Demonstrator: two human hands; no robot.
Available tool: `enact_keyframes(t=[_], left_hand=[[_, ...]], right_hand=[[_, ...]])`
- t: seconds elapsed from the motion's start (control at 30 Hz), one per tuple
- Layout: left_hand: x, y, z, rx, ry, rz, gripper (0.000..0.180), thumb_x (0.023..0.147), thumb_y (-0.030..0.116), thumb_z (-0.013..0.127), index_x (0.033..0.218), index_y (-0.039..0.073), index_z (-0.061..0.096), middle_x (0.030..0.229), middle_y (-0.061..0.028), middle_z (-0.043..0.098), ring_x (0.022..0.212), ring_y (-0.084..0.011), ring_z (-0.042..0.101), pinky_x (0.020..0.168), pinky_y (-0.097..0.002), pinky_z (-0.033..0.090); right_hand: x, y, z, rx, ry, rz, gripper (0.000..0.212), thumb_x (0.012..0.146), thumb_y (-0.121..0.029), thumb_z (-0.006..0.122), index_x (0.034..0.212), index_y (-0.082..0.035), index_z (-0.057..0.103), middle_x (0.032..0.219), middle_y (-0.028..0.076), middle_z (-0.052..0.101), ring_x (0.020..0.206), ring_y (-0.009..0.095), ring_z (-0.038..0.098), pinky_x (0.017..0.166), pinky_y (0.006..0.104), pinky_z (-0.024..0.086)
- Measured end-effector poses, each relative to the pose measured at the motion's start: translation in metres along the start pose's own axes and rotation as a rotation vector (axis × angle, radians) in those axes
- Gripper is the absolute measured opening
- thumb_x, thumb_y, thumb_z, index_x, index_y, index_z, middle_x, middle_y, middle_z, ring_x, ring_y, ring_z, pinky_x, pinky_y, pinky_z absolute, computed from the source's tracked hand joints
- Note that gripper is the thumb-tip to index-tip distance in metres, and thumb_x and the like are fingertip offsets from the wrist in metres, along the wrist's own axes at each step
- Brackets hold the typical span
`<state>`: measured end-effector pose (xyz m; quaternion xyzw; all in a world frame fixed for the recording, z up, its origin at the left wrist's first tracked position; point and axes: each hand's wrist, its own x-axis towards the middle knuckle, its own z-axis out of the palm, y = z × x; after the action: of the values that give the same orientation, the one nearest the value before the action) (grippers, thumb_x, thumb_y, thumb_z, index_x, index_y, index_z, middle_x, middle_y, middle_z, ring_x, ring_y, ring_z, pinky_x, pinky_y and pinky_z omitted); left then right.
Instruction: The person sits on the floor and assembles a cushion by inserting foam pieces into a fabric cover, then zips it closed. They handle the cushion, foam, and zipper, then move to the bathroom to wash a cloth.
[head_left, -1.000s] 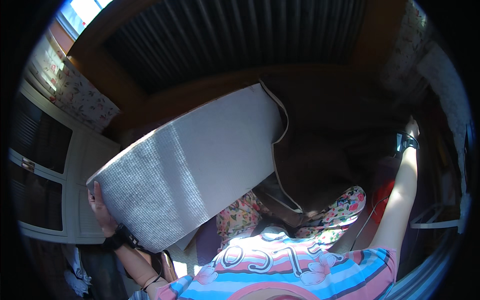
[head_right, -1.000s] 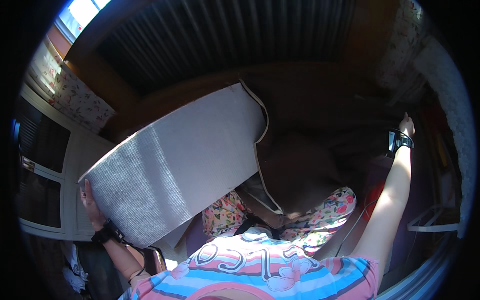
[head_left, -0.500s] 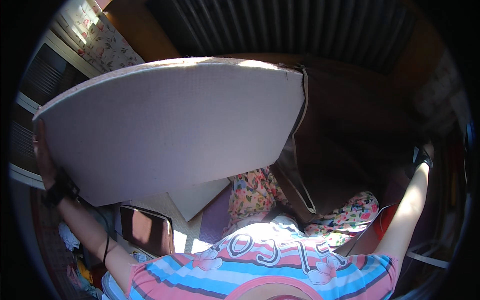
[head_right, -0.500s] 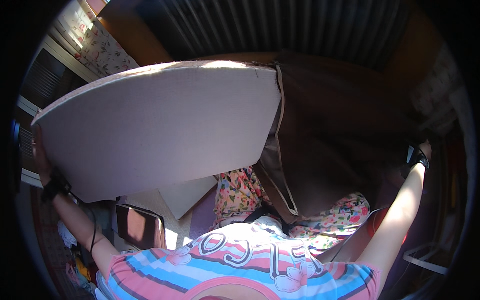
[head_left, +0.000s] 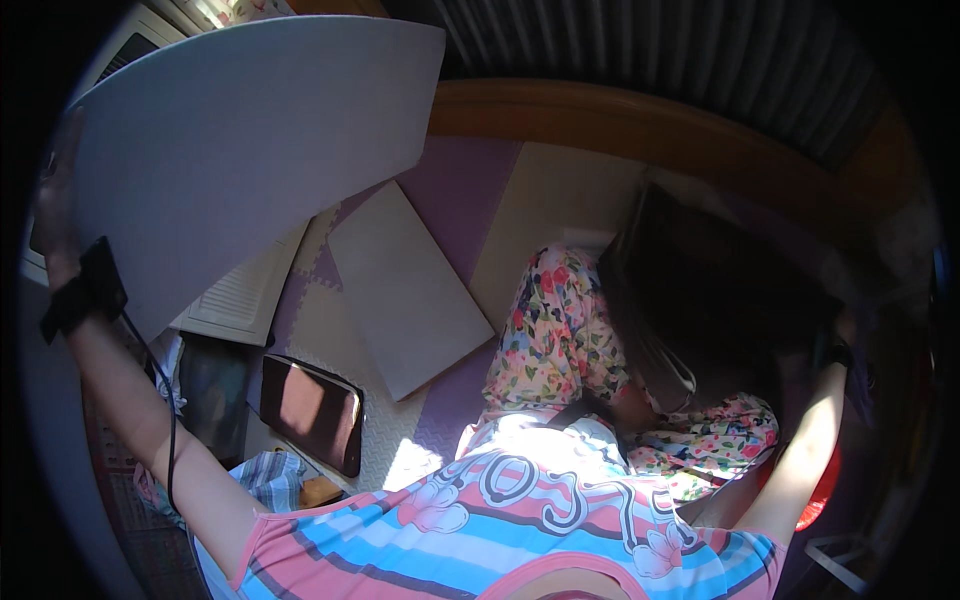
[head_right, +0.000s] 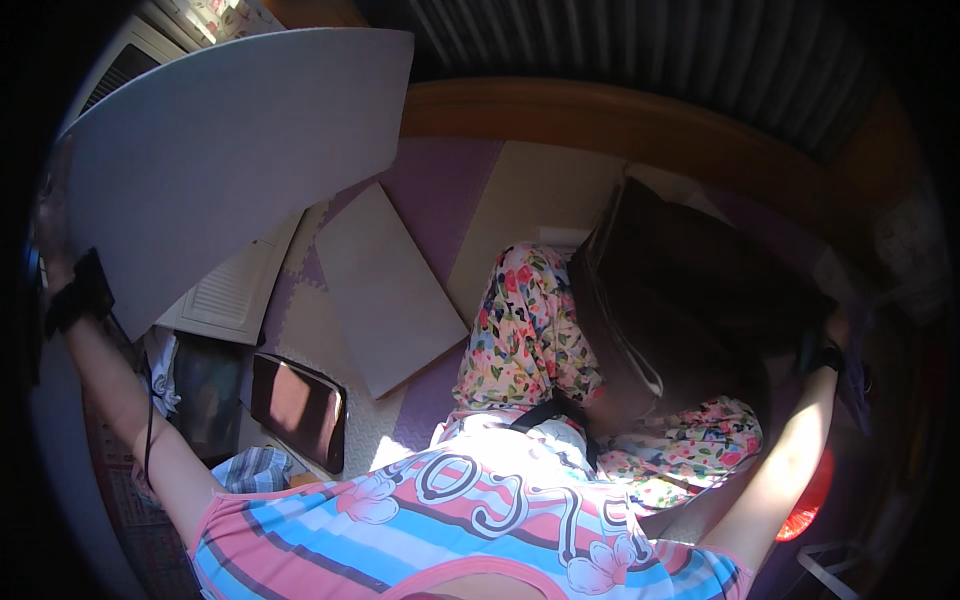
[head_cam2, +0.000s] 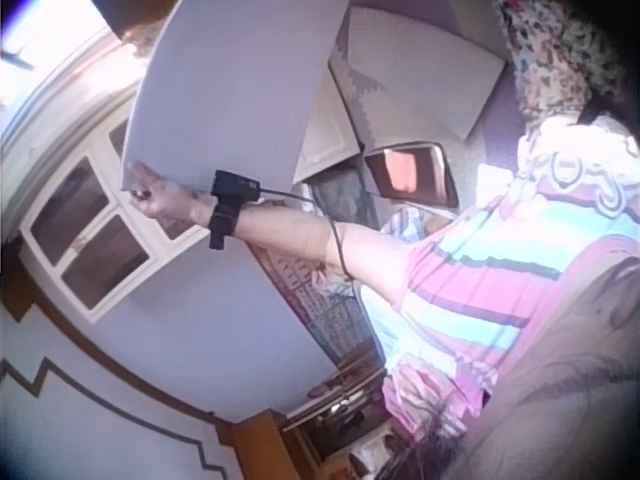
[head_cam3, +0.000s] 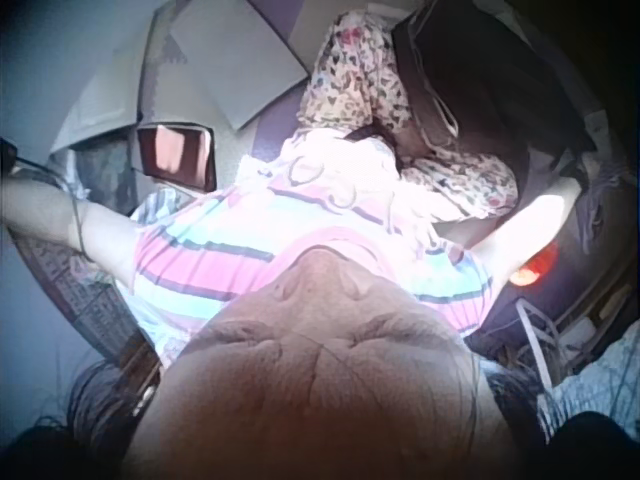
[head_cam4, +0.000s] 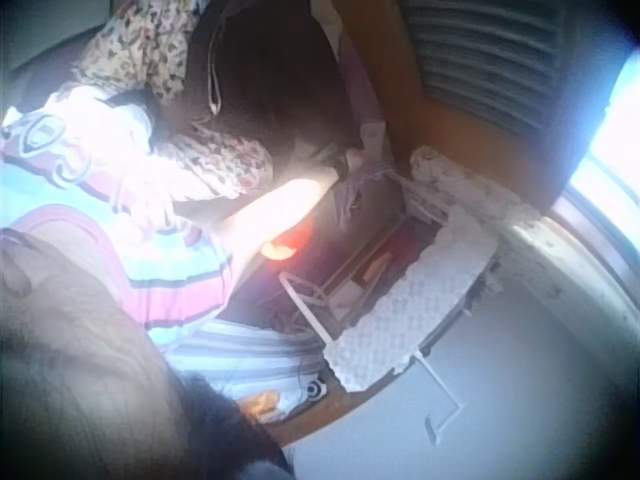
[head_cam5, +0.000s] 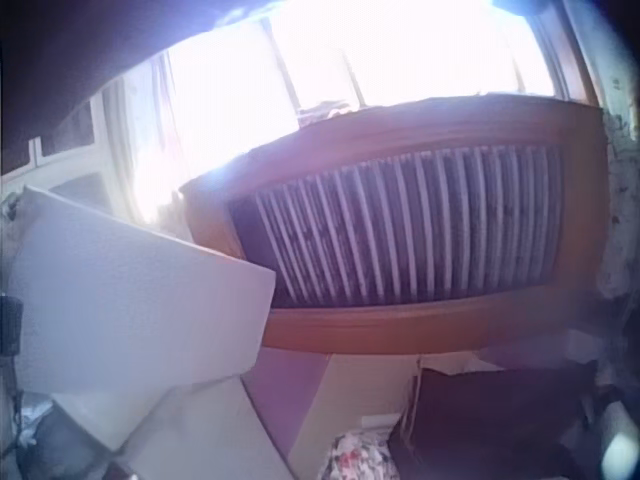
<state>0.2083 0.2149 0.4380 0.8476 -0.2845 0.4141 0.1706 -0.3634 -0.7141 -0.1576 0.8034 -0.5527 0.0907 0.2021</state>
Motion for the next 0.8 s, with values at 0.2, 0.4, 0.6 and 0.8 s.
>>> enact_keyframes(t=[0.2, 0.4, 0.6, 0.8], left_hand=[[-0.100, -0.004, 0.096, 0.156, 0.054, -0.019, 0.042, 0.086, 0.047, 0.065, 0.111, 0.013, 0.061, 0.090, -0.0059, 0.069, 0.083, -0.0179, 0.068, 0.074, -0.0342, 0.055], [-0.294, 0.064, 0.193, 0.008, -0.146, 0.327, 0.036, 0.068, 0.020, 0.082, 0.097, 0.008, 0.065, 0.081, -0.0102, 0.068, 0.071, -0.0279, 0.067, 0.062, -0.0344, 0.055], [-0.456, 0.131, 0.211, -0.037, -0.495, 0.322, 0.050, 0.056, 0.015, 0.079, 0.103, 0.011, 0.062, 0.108, -0.0055, 0.064, 0.101, -0.0246, 0.062, 0.080, -0.0368, 0.051], [-0.564, 0.131, 0.239, 0.011, -0.727, -0.005, 0.071, 0.052, 0.006, 0.077, 0.119, 0.014, 0.055, 0.125, -0.0066, 0.049, 0.113, -0.0253, 0.047, 0.093, -0.0425, 0.037]], right_hand=[[0.002, -0.003, 0.025, -0.126, 0.164, -0.065, 0.046, 0.095, -0.032, 0.050, 0.127, 0.001, 0.051, 0.131, 0.024, 0.051, 0.121, 0.038, 0.048, 0.102, 0.0438, 0.038], [-0.020, -0.004, 0.018, 0.087, 0.778, -0.242, 0.046, 0.098, -0.023, 0.046, 0.138, -0.002, 0.042, 0.144, 0.019, 0.041, 0.134, 0.033, 0.036, 0.111, 0.0410, 0.028], [-0.029, 0.004, 0.015, 0.175, 0.730, -0.343, 0.045, 0.100, -0.022, 0.040, 0.142, -0.006, 0.039, 0.147, 0.014, 0.037, 0.136, 0.029, 0.033, 0.113, 0.0389, 0.026], [-0.034, -0.002, 0.008, 0.242, 0.717, -0.319, 0.045, 0.099, -0.029, 0.039, 0.137, -0.005, 0.042, 0.140, 0.016, 0.041, 0.131, 0.031, 0.038, 0.108, 0.0395, 0.030]])
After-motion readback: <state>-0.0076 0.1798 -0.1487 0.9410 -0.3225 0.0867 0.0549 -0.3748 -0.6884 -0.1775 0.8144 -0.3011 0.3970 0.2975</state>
